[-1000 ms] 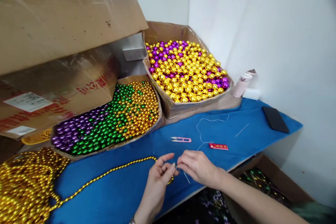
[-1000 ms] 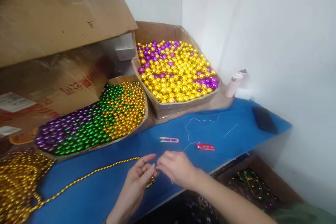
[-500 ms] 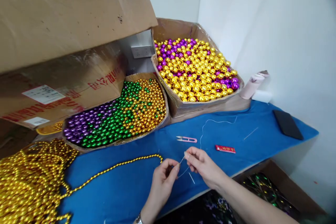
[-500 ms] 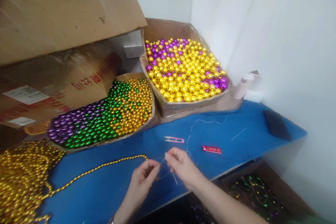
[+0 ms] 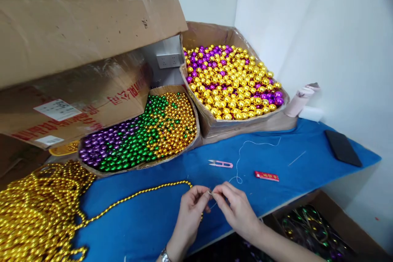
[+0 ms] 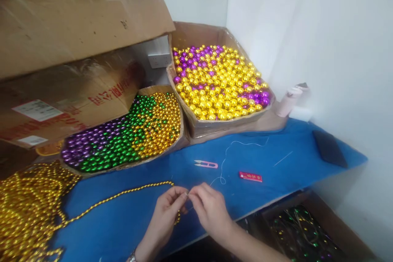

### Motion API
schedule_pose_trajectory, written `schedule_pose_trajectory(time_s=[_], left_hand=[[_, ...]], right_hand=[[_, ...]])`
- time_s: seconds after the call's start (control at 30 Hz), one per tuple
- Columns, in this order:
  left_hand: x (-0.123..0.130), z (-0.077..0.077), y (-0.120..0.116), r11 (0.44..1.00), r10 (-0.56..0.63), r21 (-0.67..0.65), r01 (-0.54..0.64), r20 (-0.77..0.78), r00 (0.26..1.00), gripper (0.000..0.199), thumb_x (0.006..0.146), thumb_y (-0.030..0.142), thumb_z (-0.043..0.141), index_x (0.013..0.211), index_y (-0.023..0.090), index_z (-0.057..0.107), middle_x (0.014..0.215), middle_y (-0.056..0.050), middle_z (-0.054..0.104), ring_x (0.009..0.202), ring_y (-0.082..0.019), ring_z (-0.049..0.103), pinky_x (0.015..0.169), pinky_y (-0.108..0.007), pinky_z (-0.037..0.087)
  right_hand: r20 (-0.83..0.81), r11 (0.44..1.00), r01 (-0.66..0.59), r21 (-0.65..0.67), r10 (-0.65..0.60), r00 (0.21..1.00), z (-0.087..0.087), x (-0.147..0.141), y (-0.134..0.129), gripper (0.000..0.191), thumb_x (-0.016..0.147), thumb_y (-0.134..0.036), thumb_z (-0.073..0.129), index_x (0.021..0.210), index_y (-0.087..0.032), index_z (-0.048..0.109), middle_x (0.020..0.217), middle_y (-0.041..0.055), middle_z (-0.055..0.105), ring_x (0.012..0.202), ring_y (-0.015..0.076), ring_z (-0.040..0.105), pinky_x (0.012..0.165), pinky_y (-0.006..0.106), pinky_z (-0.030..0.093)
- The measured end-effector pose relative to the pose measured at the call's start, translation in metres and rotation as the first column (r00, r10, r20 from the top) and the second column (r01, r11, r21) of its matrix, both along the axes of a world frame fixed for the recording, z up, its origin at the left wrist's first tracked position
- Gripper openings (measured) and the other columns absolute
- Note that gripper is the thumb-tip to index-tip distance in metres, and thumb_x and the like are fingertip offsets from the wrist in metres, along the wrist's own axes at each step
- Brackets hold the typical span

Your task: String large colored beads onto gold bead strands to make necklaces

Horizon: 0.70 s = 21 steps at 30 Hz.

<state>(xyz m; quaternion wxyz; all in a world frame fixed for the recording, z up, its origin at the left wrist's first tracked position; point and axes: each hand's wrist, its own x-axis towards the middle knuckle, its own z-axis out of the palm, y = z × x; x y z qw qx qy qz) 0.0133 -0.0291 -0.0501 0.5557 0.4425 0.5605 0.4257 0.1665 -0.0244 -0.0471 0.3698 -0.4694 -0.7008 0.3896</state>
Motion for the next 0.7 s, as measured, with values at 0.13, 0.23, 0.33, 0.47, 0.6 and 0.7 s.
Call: schedule_pose_trajectory(time_s=[0.13, 0.23, 0.33, 0.47, 0.6, 0.7], left_hand=[[-0.003, 0.000, 0.000, 0.998, -0.063, -0.012, 0.064, 0.037, 0.997, 0.026, 0.078, 0.042, 0.061, 0.075, 0.016, 0.059, 0.070, 0.000, 0.058, 0.052, -0.009, 0.045, 0.050, -0.020, 0.036], [-0.003, 0.000, -0.001, 0.997, -0.073, -0.030, 0.076, 0.086, 0.994, 0.028, 0.080, 0.044, 0.058, 0.082, 0.016, 0.059, 0.069, 0.001, 0.056, 0.051, -0.008, 0.042, 0.048, -0.019, 0.033], [-0.002, -0.001, 0.000, 0.998, -0.048, -0.023, 0.050, 0.058, 0.997, 0.028, 0.078, 0.044, 0.060, 0.083, 0.017, 0.059, 0.063, 0.003, 0.052, 0.049, -0.008, 0.039, 0.045, -0.018, 0.030], [-0.003, -0.005, 0.002, 0.999, -0.039, -0.008, 0.039, -0.016, 0.999, 0.030, 0.077, 0.045, 0.060, 0.072, 0.016, 0.056, 0.061, 0.002, 0.053, 0.049, -0.008, 0.041, 0.046, -0.019, 0.031], [-0.005, -0.005, 0.002, 0.999, -0.051, 0.004, 0.051, -0.059, 0.997, 0.028, 0.077, 0.044, 0.060, 0.072, 0.016, 0.057, 0.064, 0.000, 0.054, 0.054, -0.011, 0.046, 0.051, -0.021, 0.038], [-0.004, -0.004, 0.000, 0.998, -0.052, 0.033, 0.055, -0.080, 0.995, 0.027, 0.077, 0.043, 0.060, 0.073, 0.017, 0.058, 0.064, 0.000, 0.052, 0.058, -0.014, 0.048, 0.053, -0.022, 0.041]], right_hand=[[0.089, 0.998, 0.011, 0.059, -0.017, 0.996, 0.001, 0.007, 0.013, 0.018, 0.092, -0.029, 0.042, 0.081, -0.022, 0.054, 0.076, 0.0015, 0.057, 0.070, 0.0157, 0.055, 0.065, 0.026, 0.040], [0.142, 0.996, -0.012, 0.091, -0.001, 0.990, 0.002, 0.013, 0.023, 0.016, 0.092, -0.028, 0.044, 0.081, -0.021, 0.055, 0.078, 0.0020, 0.059, 0.071, 0.0159, 0.056, 0.068, 0.026, 0.040], [0.173, 0.994, -0.043, 0.102, 0.025, 0.985, 0.003, 0.015, 0.027, 0.017, 0.091, -0.028, 0.044, 0.082, -0.021, 0.055, 0.080, 0.0024, 0.059, 0.073, 0.0160, 0.056, 0.069, 0.026, 0.040], [0.161, 0.995, -0.052, 0.080, 0.038, 0.986, 0.003, 0.014, 0.025, 0.019, 0.092, -0.031, 0.042, 0.082, -0.022, 0.056, 0.081, 0.0031, 0.058, 0.074, 0.0161, 0.055, 0.070, 0.027, 0.039], [0.071, 1.000, -0.003, 0.007, 0.003, 0.997, -0.001, 0.014, 0.027, 0.023, 0.090, -0.035, 0.045, 0.076, -0.021, 0.056, 0.078, 0.0023, 0.055, 0.073, 0.0158, 0.052, 0.071, 0.027, 0.037], [-0.054, 0.993, 0.029, -0.116, -0.036, 0.998, -0.006, 0.013, 0.029, 0.031, 0.087, -0.041, 0.050, 0.064, -0.021, 0.051, 0.067, -0.0011, 0.049, 0.065, 0.0134, 0.047, 0.066, 0.025, 0.036]])
